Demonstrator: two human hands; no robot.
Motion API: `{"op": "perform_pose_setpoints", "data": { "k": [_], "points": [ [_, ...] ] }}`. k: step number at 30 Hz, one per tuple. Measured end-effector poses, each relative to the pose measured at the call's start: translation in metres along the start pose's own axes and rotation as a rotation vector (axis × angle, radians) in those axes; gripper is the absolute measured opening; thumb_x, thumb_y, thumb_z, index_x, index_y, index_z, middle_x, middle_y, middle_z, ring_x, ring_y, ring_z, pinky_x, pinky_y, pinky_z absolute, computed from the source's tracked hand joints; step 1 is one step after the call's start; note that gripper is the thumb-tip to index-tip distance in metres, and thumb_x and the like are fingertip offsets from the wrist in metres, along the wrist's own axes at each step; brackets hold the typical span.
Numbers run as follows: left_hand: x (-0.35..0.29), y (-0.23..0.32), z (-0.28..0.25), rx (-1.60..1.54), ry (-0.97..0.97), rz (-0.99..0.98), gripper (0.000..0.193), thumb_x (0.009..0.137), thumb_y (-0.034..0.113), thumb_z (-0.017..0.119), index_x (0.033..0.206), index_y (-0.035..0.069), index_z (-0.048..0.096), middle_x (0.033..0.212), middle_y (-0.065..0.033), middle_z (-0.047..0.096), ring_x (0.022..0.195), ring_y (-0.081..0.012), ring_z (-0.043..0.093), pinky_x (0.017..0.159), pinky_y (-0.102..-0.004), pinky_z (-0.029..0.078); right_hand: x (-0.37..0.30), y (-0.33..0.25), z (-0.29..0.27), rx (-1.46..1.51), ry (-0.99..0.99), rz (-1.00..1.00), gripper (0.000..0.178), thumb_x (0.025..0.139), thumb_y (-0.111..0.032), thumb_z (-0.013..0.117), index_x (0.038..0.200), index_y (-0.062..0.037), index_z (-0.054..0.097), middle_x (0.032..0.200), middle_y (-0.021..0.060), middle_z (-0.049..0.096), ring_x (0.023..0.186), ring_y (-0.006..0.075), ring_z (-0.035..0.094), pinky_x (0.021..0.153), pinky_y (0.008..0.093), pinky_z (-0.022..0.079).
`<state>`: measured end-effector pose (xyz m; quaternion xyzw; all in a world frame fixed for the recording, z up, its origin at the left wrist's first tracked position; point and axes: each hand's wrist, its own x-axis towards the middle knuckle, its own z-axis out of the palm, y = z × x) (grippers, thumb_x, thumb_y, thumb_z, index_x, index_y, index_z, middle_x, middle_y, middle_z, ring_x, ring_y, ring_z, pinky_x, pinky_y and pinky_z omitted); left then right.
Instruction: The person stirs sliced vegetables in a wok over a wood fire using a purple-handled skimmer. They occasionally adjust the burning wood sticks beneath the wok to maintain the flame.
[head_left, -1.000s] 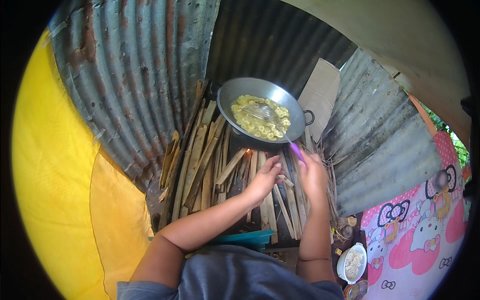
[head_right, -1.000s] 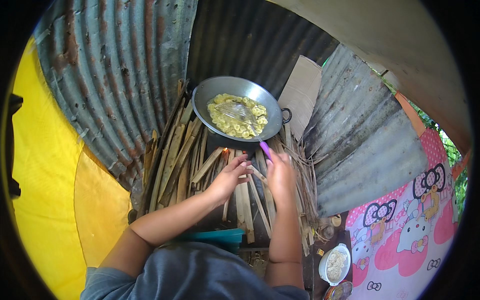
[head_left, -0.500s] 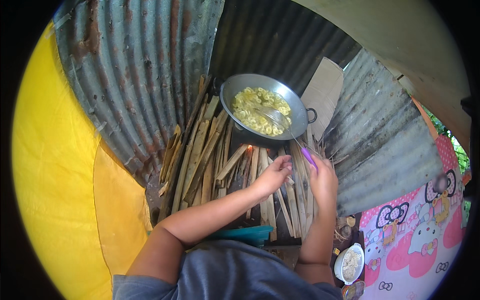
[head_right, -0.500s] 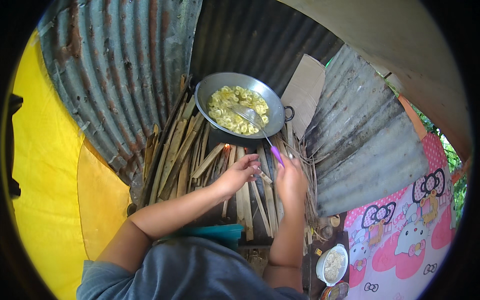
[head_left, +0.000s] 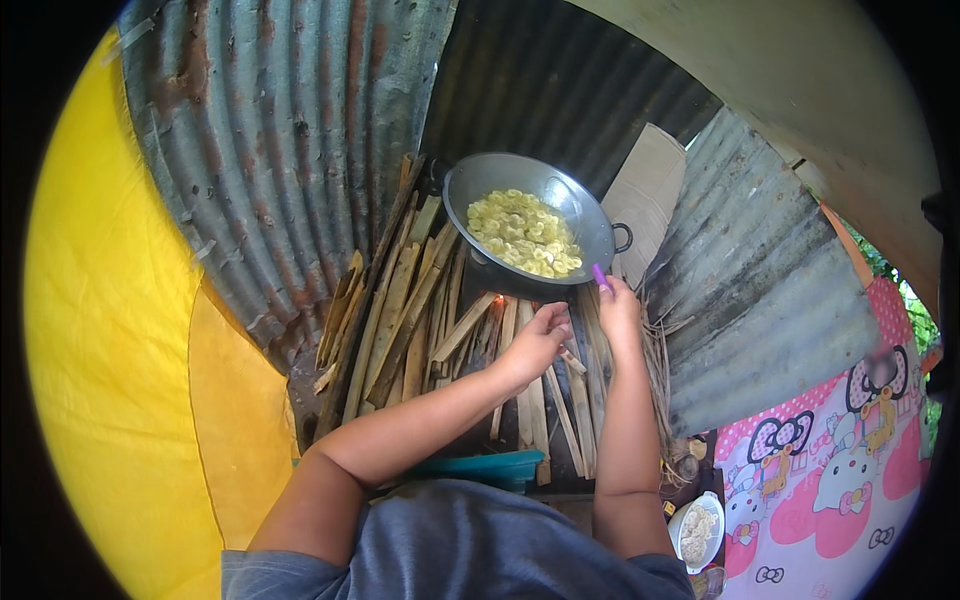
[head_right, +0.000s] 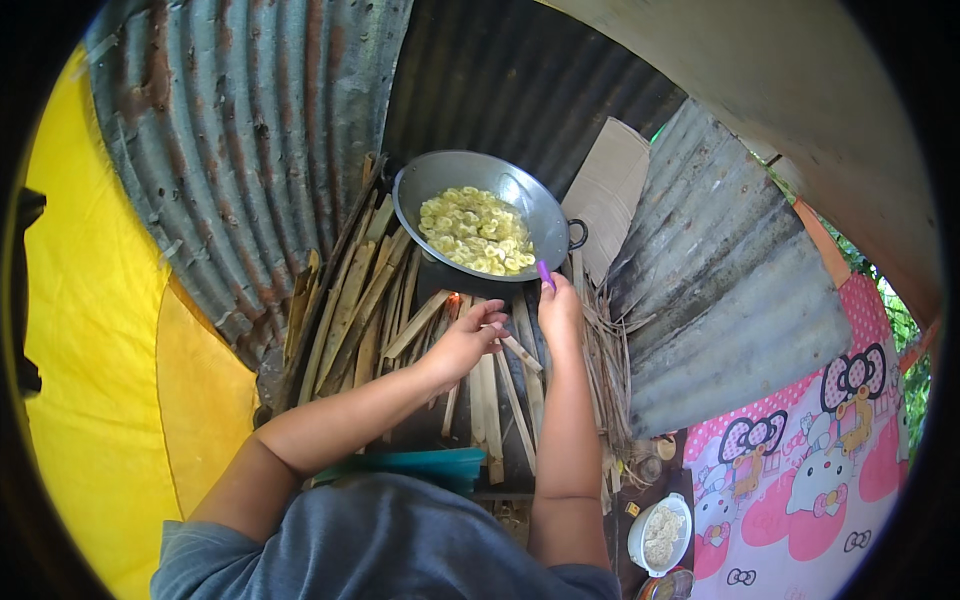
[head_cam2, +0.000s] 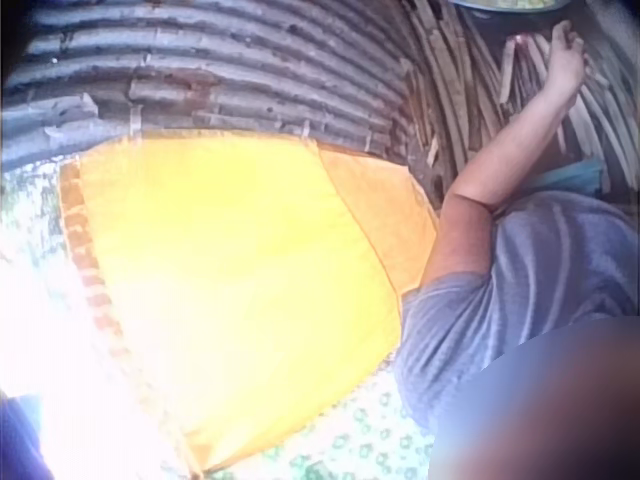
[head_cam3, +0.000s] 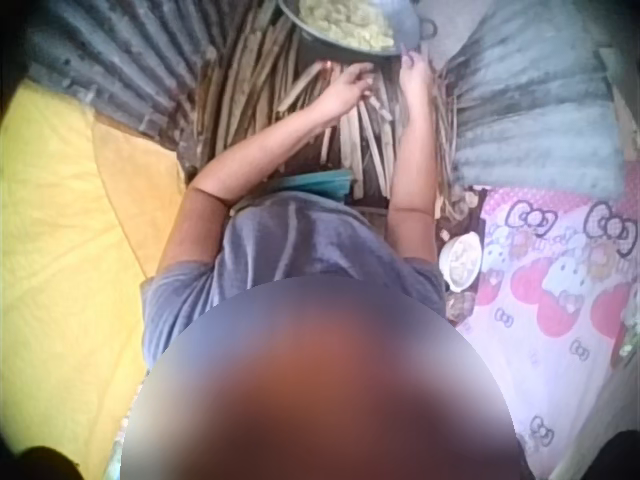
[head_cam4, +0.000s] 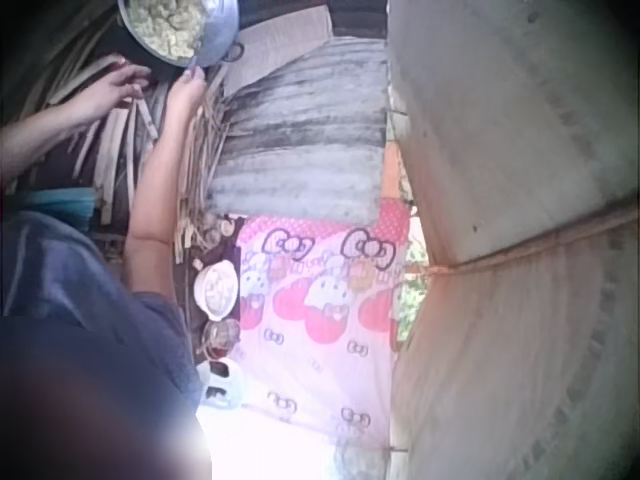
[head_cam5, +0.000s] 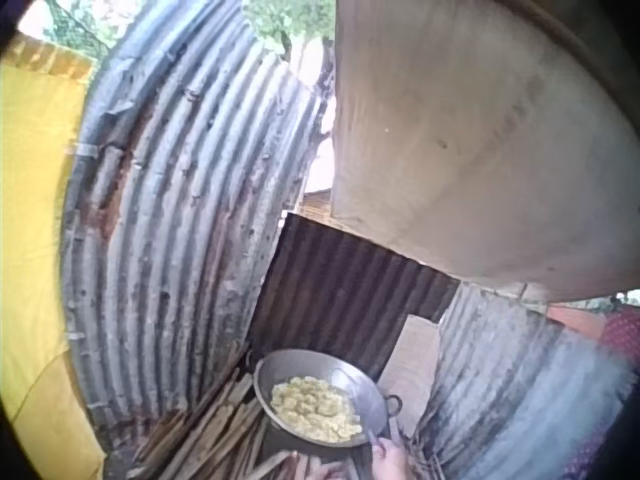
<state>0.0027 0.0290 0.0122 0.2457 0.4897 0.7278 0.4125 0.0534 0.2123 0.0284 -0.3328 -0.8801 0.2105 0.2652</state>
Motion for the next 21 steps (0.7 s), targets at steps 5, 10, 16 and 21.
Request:
{"op": "perform_pose_setpoints", "data": {
  "k": [5,10,16,21],
  "points": [
    [0.001,0.003,-0.007,0.005,0.03,0.001,0.044,0.095,0.01,0.045,0.137,0.003,0.034,0.129,-0.013,0.047,0.106,-0.0175,0.053,0.09,-0.0305,0.044,0.019,0.011,-0.008,0.121,0.057,-0.042,0.031,0.09,-0.018,0.055,0.114,0.0003,0.06,0.099,0.0225,0.065,0.092,0.0319,0.064,0.08,0.0375,0.048],
    [0.005,0.0,-0.001,-0.003,0.006,0.014,0.045,0.095,0.01,0.045,0.137,0.003,0.034,0.129,-0.0131,0.047,0.106,-0.0175,0.054,0.089,-0.0302,0.044,0.042,0.017,0.02,-0.123,0.134,0.021,0.029,0.09,-0.02,0.053,0.114,-0.0047,0.06,0.097,0.0233,0.063,0.092,0.0395,0.061,0.08,0.0457,0.048],
    [0.007,0.002,-0.005,-0.021,0.045,-0.023,0.045,0.094,0.01,0.046,0.137,0.003,0.034,0.129,-0.0126,0.047,0.106,-0.017,0.053,0.09,-0.0304,0.044,-0.019,-0.021,-0.003,-0.022,0.04,-0.287,0.03,0.089,-0.019,0.055,0.116,-0.0075,0.059,0.102,0.0197,0.06,0.093,0.0376,0.059,0.08,0.0442,0.047],
    [0.003,0.004,-0.01,-0.041,0.048,0.011,0.045,0.094,0.01,0.045,0.137,0.003,0.034,0.128,-0.0115,0.047,0.106,-0.0167,0.053,0.092,-0.031,0.043,-0.063,-0.048,-0.052,-0.219,-0.078,-0.085,0.029,0.088,-0.015,0.056,0.116,-0.0071,0.06,0.102,0.0178,0.06,0.093,0.0355,0.059,0.081,0.0409,0.046]
  ]
}}
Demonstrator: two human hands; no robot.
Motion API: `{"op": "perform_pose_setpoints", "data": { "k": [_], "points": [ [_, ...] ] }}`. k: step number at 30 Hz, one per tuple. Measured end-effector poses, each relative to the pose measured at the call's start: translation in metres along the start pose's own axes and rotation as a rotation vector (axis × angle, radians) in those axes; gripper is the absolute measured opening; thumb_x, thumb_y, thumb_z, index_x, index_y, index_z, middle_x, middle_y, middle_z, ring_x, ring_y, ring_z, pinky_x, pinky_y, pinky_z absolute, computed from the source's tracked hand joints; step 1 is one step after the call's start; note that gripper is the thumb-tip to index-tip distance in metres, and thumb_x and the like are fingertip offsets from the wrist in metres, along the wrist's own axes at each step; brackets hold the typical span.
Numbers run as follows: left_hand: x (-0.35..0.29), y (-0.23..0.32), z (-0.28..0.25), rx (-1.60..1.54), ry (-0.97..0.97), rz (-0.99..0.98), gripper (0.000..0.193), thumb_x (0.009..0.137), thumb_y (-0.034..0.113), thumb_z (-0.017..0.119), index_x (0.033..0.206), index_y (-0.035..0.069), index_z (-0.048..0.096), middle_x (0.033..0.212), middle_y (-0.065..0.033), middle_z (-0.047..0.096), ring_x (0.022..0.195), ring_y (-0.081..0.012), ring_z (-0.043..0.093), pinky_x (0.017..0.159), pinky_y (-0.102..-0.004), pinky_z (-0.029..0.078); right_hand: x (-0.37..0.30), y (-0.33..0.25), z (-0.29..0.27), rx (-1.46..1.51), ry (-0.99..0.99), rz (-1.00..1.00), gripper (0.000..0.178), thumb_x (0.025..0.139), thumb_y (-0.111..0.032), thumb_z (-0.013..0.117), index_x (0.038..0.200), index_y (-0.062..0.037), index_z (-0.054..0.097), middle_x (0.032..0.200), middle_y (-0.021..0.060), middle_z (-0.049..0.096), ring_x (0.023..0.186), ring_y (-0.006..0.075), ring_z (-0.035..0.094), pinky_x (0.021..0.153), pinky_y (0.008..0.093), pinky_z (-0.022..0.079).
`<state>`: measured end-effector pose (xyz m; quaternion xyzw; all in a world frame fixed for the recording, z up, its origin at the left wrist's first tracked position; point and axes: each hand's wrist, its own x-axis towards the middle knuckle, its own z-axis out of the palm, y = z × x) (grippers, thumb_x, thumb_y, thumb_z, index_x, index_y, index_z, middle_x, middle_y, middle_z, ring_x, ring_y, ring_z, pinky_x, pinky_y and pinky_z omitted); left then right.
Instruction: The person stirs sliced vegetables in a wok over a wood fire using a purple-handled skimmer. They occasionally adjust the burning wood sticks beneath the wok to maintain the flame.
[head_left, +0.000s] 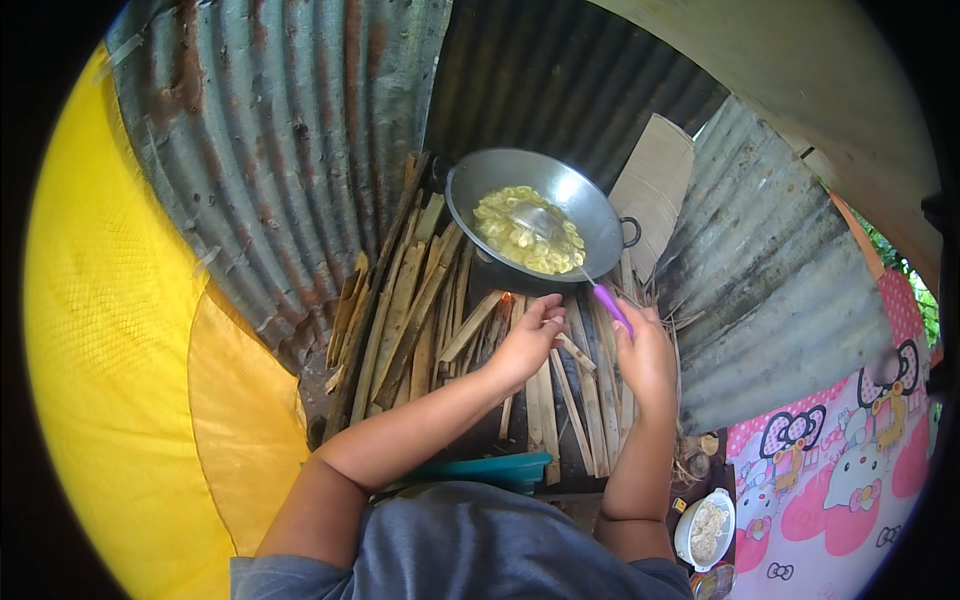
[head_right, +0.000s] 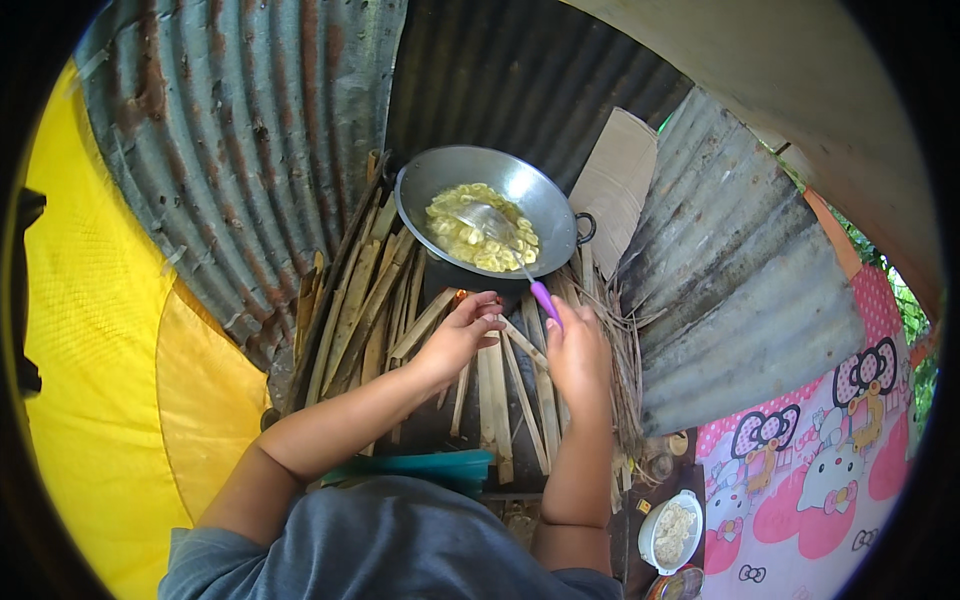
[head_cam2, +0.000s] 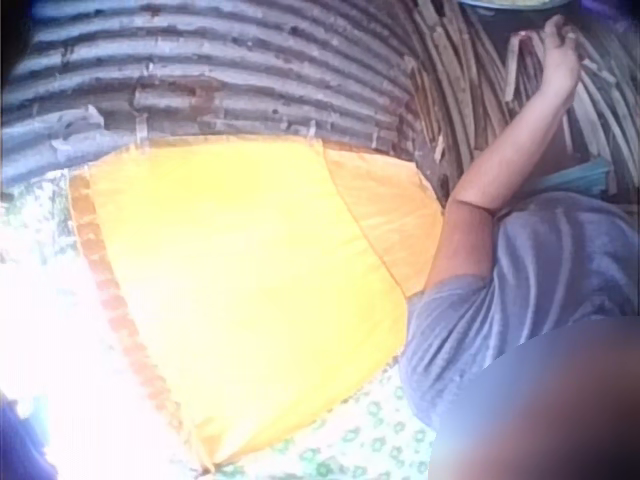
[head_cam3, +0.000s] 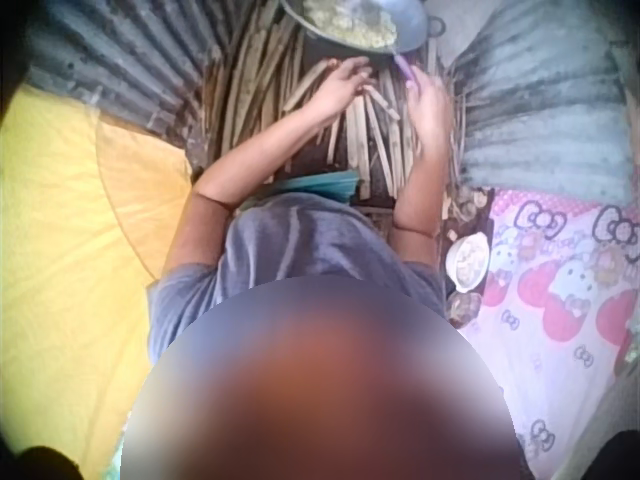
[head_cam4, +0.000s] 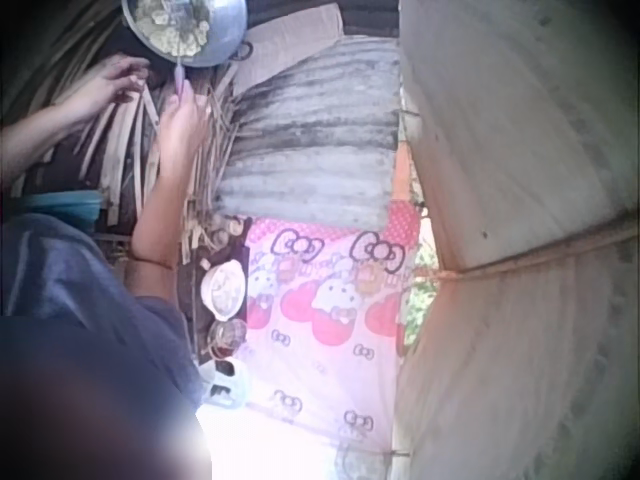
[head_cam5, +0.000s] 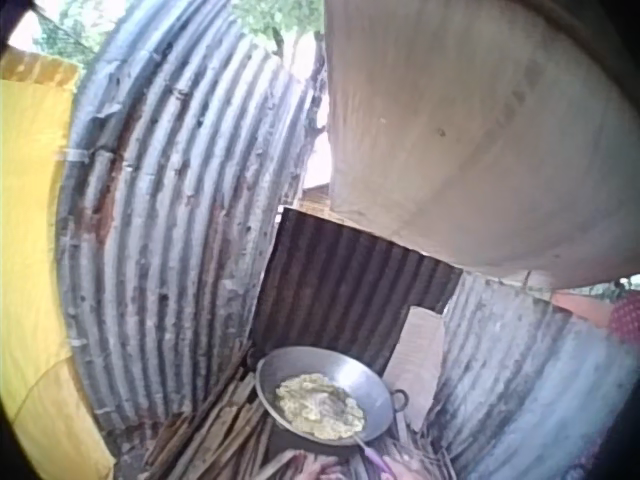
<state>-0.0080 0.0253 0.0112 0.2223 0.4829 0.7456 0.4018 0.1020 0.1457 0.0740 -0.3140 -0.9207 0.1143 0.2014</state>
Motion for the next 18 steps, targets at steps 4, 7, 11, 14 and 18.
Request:
{"op": "perform_pose_setpoints", "data": {
  "k": [4,7,11,14,18],
  "points": [
    [-0.003,-0.006,0.017,-0.014,-0.045,-0.014,0.044,0.095,0.011,0.044,0.137,0.003,0.033,0.128,-0.0115,0.048,0.107,-0.0171,0.053,0.092,-0.0306,0.043,0.003,-0.011,0.015,-0.004,-0.003,-0.103,0.028,0.088,-0.014,0.054,0.114,-0.0066,0.061,0.099,0.0165,0.06,0.09,0.0366,0.059,0.077,0.0437,0.047],
    [-0.008,-0.007,0.02,0.006,-0.087,-0.036,0.044,0.096,0.012,0.044,0.137,0.002,0.033,0.127,-0.0115,0.048,0.107,-0.0174,0.053,0.093,-0.0305,0.043,0.002,-0.01,0.024,0.064,0.141,-0.165,0.027,0.088,-0.015,0.054,0.113,-0.0067,0.061,0.099,0.0165,0.061,0.089,0.0365,0.06,0.077,0.0434,0.047],
    [-0.013,-0.003,0.006,0.034,-0.001,-0.063,0.044,0.096,0.011,0.044,0.138,0.003,0.032,0.127,-0.0107,0.048,0.109,-0.0172,0.052,0.093,-0.0307,0.042,-0.011,-0.003,0.015,-0.043,0.116,-0.074,0.025,0.087,-0.017,0.055,0.111,-0.0103,0.062,0.091,0.0153,0.061,0.081,0.0358,0.062,0.069,0.0452,0.05],
    [-0.01,-0.005,0.012,0.004,-0.044,-0.061,0.044,0.096,0.011,0.043,0.138,0.003,0.032,0.128,-0.0106,0.047,0.109,-0.017,0.051,0.092,-0.031,0.042,-0.006,-0.005,0.006,-0.133,0.024,0.009,0.024,0.085,-0.016,0.058,0.108,-0.0097,0.063,0.091,0.0153,0.061,0.081,0.036,0.062,0.069,0.0452,0.05],
    [-0.006,-0.013,0.03,0.004,-0.099,-0.06,0.045,0.096,0.012,0.044,0.138,0.002,0.032,0.128,-0.0114,0.047,0.106,-0.0171,0.053,0.091,-0.031,0.044,0.008,-0.009,0.005,0.013,0.178,-0.106,0.025,0.081,-0.016,0.065,0.105,-0.0093,0.065,0.092,0.0162,0.061,0.082,0.0361,0.062,0.07,0.0454,0.049]
  ]
}}
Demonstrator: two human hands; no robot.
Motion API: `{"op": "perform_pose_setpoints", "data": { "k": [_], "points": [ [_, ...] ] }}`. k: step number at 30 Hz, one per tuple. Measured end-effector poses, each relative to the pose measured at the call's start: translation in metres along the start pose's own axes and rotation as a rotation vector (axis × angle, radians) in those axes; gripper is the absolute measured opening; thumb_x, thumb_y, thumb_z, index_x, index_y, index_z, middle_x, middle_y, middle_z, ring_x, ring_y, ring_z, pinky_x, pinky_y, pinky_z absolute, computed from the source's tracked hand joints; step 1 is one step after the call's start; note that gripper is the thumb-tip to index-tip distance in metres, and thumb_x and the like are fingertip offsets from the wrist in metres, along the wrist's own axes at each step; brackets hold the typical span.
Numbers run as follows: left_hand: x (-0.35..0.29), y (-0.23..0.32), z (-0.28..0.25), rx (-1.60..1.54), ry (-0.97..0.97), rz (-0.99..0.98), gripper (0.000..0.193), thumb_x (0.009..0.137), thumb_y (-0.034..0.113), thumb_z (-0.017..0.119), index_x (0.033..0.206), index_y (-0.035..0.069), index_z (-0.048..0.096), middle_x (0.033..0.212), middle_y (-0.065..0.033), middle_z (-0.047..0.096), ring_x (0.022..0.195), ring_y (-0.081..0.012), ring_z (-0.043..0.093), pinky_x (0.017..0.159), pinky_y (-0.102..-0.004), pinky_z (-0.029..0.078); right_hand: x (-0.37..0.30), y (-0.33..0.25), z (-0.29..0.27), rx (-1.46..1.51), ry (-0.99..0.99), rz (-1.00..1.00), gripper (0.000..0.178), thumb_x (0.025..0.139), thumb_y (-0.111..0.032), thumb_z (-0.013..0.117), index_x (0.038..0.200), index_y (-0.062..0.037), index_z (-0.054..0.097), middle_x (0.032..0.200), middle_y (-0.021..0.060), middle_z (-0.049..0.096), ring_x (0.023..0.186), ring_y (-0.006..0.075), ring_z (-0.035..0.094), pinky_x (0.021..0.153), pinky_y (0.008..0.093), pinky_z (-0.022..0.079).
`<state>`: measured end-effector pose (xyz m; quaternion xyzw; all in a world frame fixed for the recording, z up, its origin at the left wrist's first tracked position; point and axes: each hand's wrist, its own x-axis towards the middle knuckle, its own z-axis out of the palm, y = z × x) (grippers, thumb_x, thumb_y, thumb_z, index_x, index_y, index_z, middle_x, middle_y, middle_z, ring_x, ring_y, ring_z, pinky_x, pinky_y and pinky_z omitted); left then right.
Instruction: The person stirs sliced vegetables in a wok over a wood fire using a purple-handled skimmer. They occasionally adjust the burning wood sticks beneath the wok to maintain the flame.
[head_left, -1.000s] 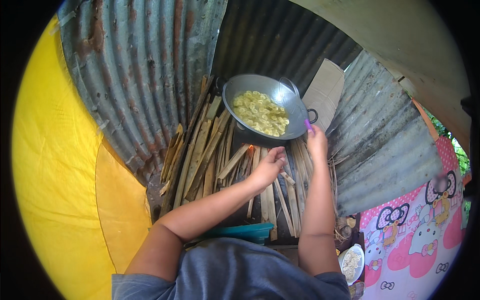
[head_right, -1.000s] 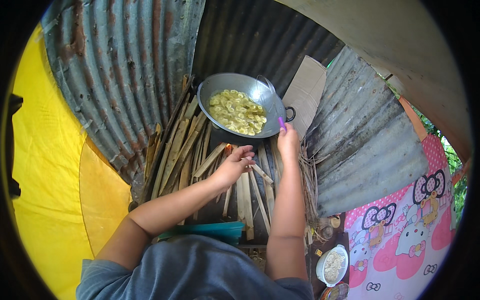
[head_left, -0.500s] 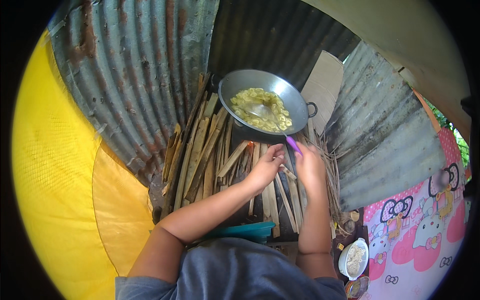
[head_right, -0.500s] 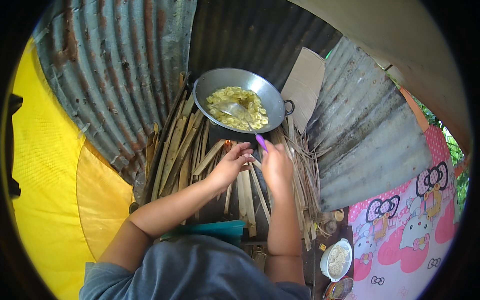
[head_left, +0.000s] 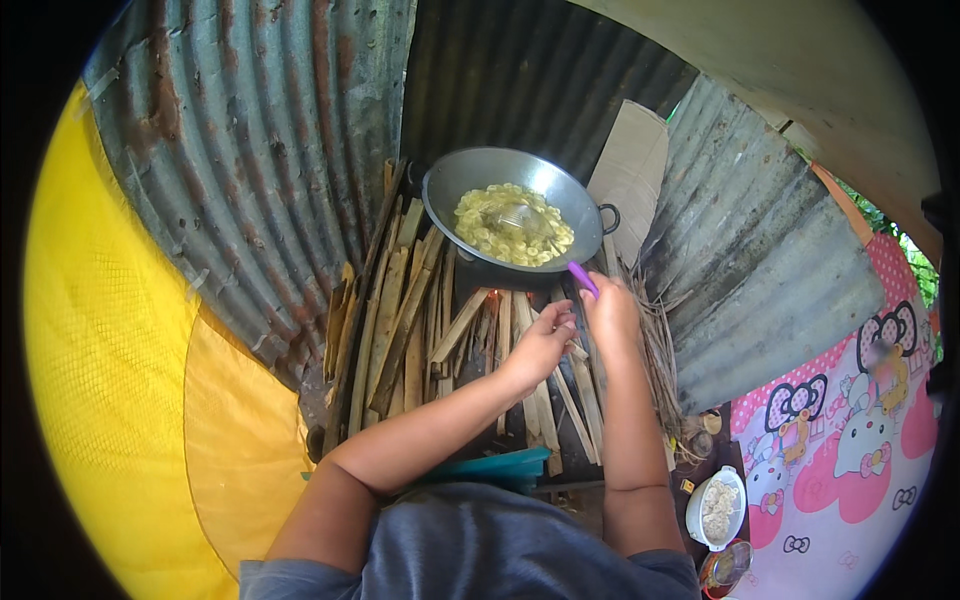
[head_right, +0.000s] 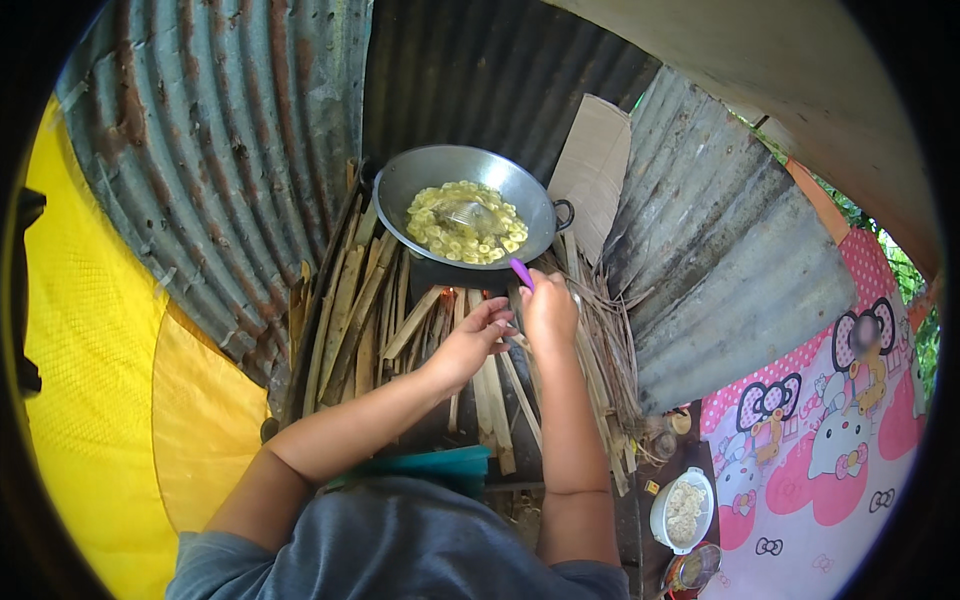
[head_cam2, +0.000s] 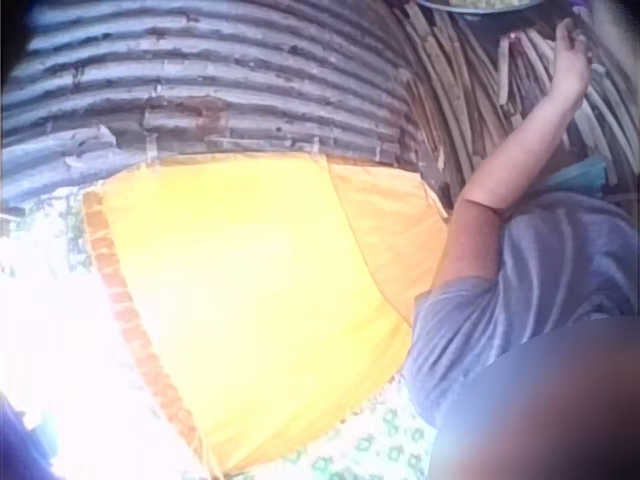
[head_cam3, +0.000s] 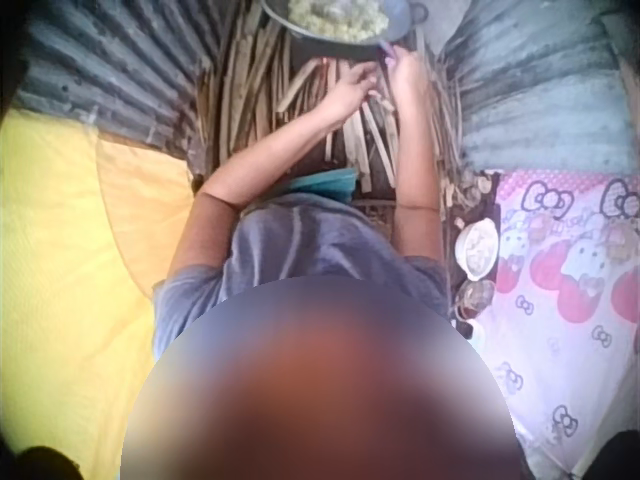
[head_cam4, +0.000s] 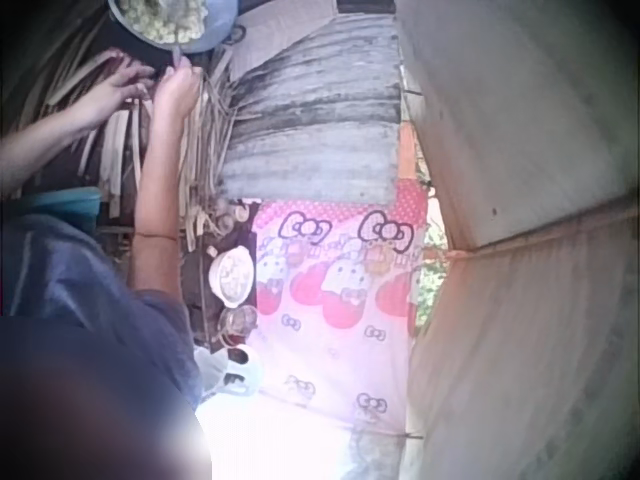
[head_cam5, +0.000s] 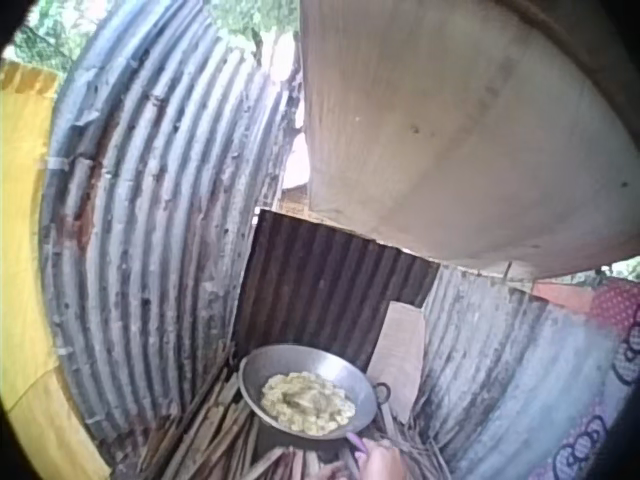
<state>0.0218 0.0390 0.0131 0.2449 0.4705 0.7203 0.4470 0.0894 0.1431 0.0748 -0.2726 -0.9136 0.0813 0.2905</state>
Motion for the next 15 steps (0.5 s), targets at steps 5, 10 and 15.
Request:
{"op": "perform_pose_setpoints", "data": {
  "k": [5,10,15],
  "points": [
    [0.002,0.004,-0.009,0.039,0.064,0.008,0.047,0.096,0.012,0.045,0.138,0.001,0.03,0.128,-0.0118,0.047,0.106,-0.0171,0.053,0.09,-0.0307,0.044,-0.006,0.012,0.006,-0.077,-0.058,0.155,0.028,0.081,-0.014,0.063,0.107,-0.0051,0.065,0.097,0.0183,0.063,0.089,0.0362,0.061,0.078,0.0424,0.049],
    [0.001,0.0,-0.003,0.04,-0.005,0.028,0.047,0.096,0.013,0.045,0.139,0.001,0.03,0.128,-0.0116,0.048,0.106,-0.0173,0.052,0.091,-0.031,0.044,0.007,0.039,0.018,0.041,0.059,0.164,0.026,0.083,-0.015,0.061,0.106,-0.0035,0.066,0.097,0.0204,0.065,0.089,0.0369,0.062,0.079,0.0417,0.049],
    [0.002,0.0,-0.01,0.075,0.053,0.042,0.046,0.096,0.012,0.045,0.138,0.002,0.031,0.126,-0.0113,0.049,0.108,-0.0177,0.052,0.091,-0.0302,0.043,0.03,0.06,0.045,0.121,0.303,0.203,0.026,0.086,-0.02,0.059,0.107,-0.004,0.063,0.091,0.0226,0.065,0.083,0.04,0.062,0.074,0.0451,0.049]
  ]
}}
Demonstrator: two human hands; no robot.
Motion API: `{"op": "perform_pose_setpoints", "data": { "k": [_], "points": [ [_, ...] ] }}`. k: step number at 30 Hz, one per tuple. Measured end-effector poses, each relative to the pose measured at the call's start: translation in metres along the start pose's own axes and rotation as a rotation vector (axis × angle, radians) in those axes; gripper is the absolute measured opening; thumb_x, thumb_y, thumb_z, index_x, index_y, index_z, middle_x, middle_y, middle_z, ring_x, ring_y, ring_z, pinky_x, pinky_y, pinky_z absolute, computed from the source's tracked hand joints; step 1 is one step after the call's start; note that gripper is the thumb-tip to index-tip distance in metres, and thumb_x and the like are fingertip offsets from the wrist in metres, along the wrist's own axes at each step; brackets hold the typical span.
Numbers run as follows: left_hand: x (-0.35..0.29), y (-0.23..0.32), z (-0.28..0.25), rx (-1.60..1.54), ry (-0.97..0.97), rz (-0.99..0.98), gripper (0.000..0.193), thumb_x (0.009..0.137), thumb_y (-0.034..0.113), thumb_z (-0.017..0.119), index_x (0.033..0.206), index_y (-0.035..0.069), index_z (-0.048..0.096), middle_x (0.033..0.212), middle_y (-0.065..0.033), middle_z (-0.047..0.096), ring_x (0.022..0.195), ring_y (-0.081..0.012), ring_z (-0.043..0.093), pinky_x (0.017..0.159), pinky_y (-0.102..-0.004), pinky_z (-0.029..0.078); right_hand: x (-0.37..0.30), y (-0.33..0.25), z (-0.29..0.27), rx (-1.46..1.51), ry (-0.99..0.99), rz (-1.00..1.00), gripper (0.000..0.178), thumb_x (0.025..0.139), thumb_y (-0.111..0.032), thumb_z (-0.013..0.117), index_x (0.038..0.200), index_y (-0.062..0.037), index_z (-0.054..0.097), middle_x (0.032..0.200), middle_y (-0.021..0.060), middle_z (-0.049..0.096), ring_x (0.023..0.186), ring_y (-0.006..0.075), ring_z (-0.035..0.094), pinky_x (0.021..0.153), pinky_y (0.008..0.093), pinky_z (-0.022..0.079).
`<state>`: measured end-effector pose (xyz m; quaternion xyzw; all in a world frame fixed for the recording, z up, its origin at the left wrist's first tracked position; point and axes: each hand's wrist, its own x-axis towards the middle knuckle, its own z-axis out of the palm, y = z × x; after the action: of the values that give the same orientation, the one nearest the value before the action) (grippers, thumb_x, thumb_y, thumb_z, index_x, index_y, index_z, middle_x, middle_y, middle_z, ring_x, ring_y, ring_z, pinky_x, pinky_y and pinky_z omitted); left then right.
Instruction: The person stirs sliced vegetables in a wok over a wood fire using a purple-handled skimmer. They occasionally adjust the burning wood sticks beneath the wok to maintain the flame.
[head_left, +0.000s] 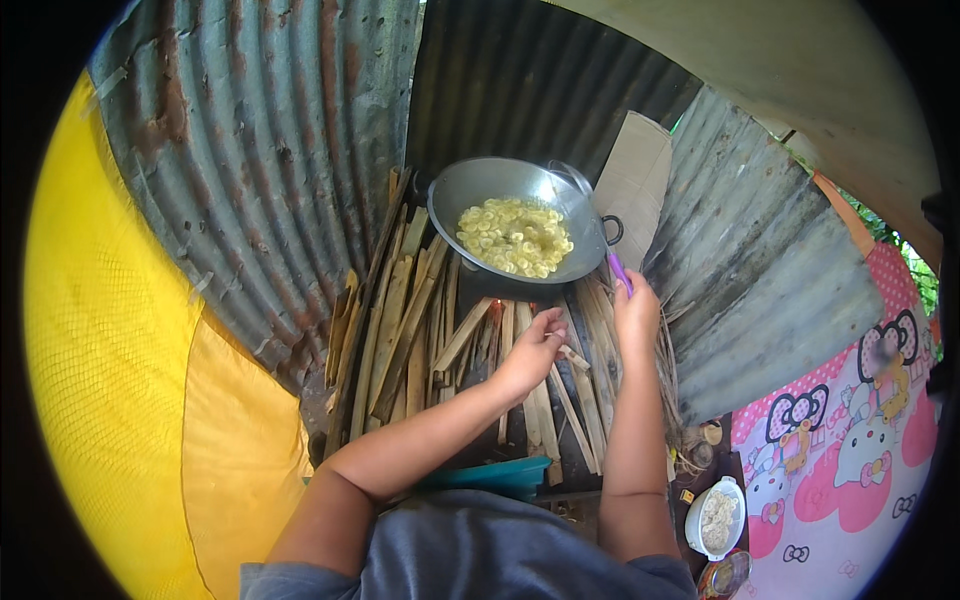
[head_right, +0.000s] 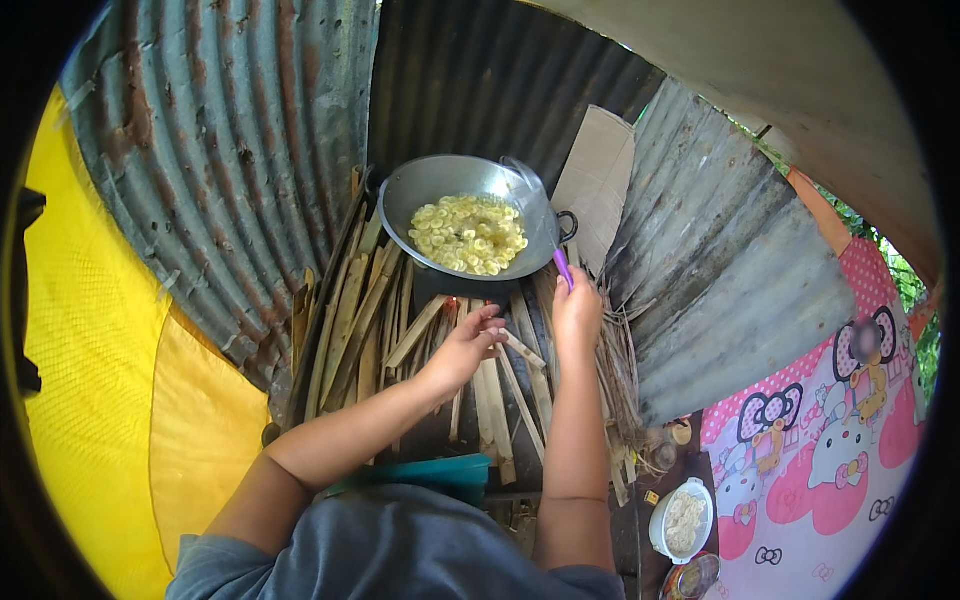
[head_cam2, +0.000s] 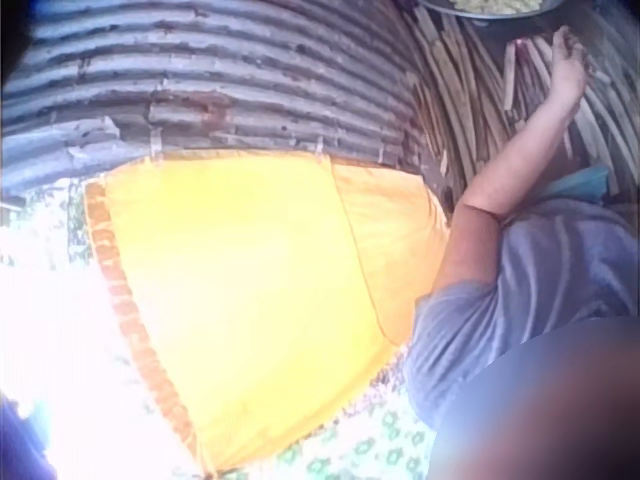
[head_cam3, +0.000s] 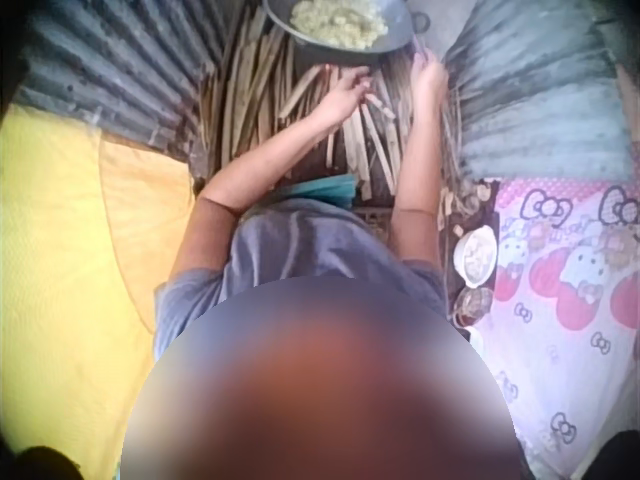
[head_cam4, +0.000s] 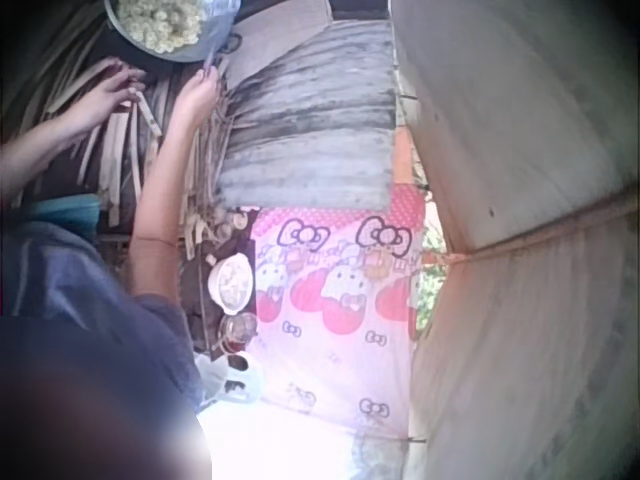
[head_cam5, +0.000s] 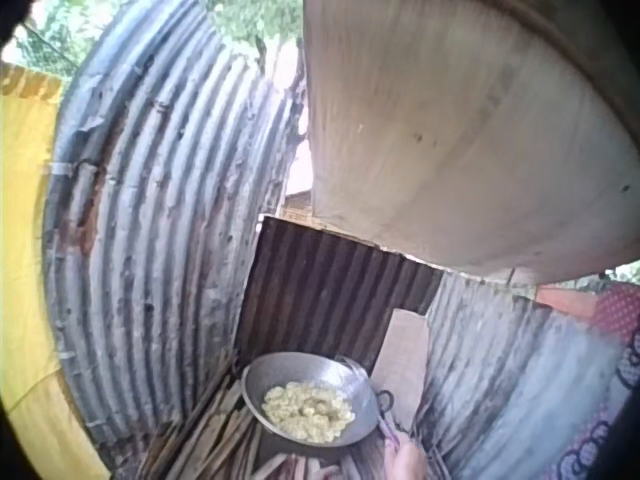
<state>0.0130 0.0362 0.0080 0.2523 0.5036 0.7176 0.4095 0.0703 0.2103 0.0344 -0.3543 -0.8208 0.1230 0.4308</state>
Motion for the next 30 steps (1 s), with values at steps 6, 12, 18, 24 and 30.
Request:
{"op": "perform_pose_setpoints", "data": {
  "k": [6,12,18,24,30],
  "points": [
    [0.007,-0.001,-0.005,-0.034,0.031,0.024,0.044,0.095,0.011,0.045,0.137,0.003,0.033,0.127,-0.011,0.049,0.108,-0.0177,0.052,0.091,-0.0307,0.043,-0.009,0.01,0.027,0.095,-0.286,-0.01,0.029,0.088,-0.016,0.059,0.11,0.0018,0.06,0.089,0.0201,0.067,0.079,0.0319,0.066,0.07,0.0365,0.05],
    [0.012,0.001,-0.011,-0.048,0.047,0.069,0.042,0.095,0.011,0.045,0.136,0.004,0.036,0.125,-0.0101,0.05,0.108,-0.0169,0.052,0.09,-0.0308,0.043,0.022,0.015,0.042,0.147,-0.078,0.017,0.028,0.088,-0.015,0.058,0.11,0.0023,0.061,0.084,0.0153,0.068,0.072,0.0228,0.065,0.068,0.0327,0.05],
    [0.013,-0.006,-0.012,-0.045,0.061,0.056,0.041,0.095,0.011,0.046,0.135,0.005,0.037,0.125,-0.0093,0.05,0.108,-0.0164,0.053,0.09,-0.0307,0.043,0.01,-0.013,0.039,0.011,-0.336,-0.031,0.028,0.086,-0.017,0.058,0.11,-0.0037,0.061,0.093,0.0224,0.065,0.088,0.0396,0.062,0.076,0.0461,0.048],
    [0.011,-0.006,-0.022,-0.08,0.082,0.064,0.041,0.095,0.011,0.046,0.135,0.004,0.037,0.124,-0.009,0.05,0.108,-0.0162,0.052,0.091,-0.0302,0.043,-0.028,-0.04,-0.006,0.208,-0.363,-0.09,0.026,0.087,-0.015,0.058,0.109,-0.0017,0.061,0.098,0.0219,0.064,0.09,0.0384,0.062,0.077,0.0421,0.049],
    [0.003,-0.007,-0.002,-0.083,0.035,0.016,0.042,0.095,0.01,0.044,0.136,0.003,0.035,0.125,-0.0098,0.05,0.108,-0.0171,0.053,0.092,-0.0302,0.043,-0.029,-0.041,-0.013,0.144,-0.387,0.025,0.029,0.087,-0.017,0.059,0.111,-0.0006,0.061,0.098,0.0218,0.066,0.091,0.033,0.065,0.079,0.0369,0.049]
  ]
}}
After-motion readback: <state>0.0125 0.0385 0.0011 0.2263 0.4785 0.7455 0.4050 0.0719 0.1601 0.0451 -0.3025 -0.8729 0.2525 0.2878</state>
